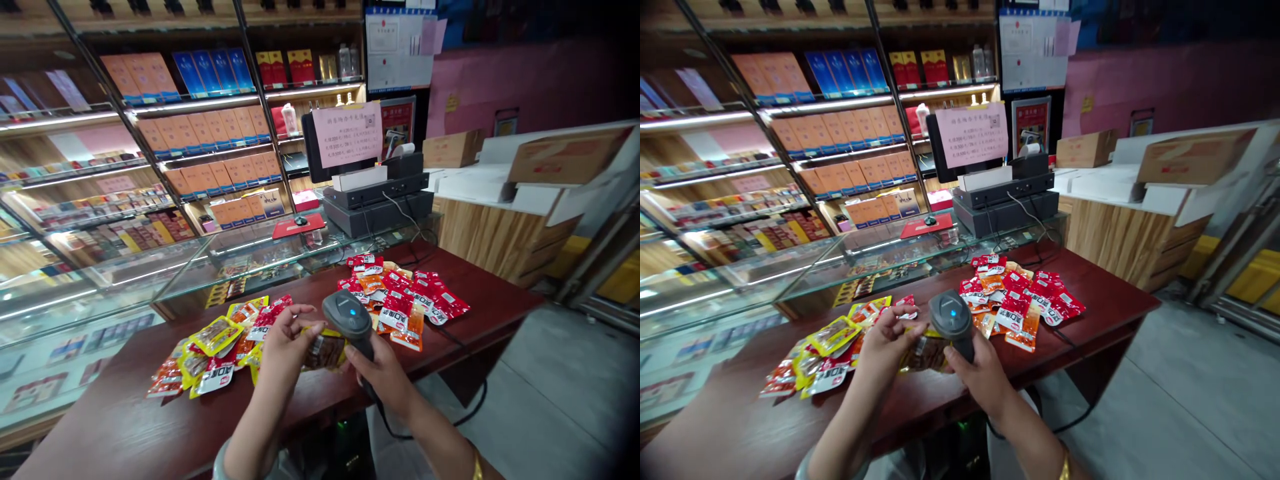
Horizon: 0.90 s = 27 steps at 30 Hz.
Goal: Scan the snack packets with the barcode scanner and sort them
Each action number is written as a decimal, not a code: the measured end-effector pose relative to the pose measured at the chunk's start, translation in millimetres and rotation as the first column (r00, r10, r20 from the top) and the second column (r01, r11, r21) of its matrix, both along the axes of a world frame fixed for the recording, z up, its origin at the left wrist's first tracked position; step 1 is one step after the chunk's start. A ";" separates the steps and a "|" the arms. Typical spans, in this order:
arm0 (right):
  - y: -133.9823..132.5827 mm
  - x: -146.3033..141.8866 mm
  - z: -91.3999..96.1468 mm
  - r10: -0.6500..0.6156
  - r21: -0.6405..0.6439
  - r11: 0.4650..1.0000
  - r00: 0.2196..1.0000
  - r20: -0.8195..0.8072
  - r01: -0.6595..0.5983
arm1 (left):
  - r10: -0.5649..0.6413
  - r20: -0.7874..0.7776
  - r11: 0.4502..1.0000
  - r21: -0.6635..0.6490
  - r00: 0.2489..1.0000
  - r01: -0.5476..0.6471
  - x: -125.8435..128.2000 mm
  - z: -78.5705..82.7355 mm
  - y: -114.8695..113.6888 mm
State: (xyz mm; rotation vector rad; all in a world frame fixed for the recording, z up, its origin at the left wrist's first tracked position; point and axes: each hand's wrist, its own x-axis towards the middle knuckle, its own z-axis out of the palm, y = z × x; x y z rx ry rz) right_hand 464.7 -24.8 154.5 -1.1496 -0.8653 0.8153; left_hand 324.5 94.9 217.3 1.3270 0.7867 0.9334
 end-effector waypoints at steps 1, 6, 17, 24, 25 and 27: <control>1.7 -2.0 -1.7 0.011 -0.003 1.000 1.000 -0.005 -0.011 | 0.002 0.009 1.000 -0.014 1.000 -0.002 -0.4 -1.9 -3.7; 1.3 -7.3 -12.0 -0.058 -0.028 0.998 0.998 0.001 0.058 | 0.003 0.022 1.000 -0.015 1.000 -0.003 -13.6 -23.9 -12.4; -4.6 -17.3 -8.4 -0.006 -0.013 1.000 0.980 -0.197 0.004 | 0.118 -0.023 0.984 -0.128 0.993 -0.120 -52.4 -49.9 -28.1; -3.5 -27.8 -4.3 0.054 -0.023 0.997 0.933 -0.354 -0.067 | 0.226 0.238 0.846 -0.529 0.945 -0.069 -44.4 -44.5 -33.9; -2.7 -27.5 -3.3 0.046 -0.026 0.998 0.933 -0.356 -0.058 | 0.252 0.262 0.848 -0.524 0.931 -0.082 -43.8 -47.6 -34.3; -1.0 -26.1 -1.6 0.016 -0.037 0.999 0.929 -0.371 -0.031 | 0.238 0.313 0.888 -0.453 0.919 -0.076 -43.6 -55.2 -35.8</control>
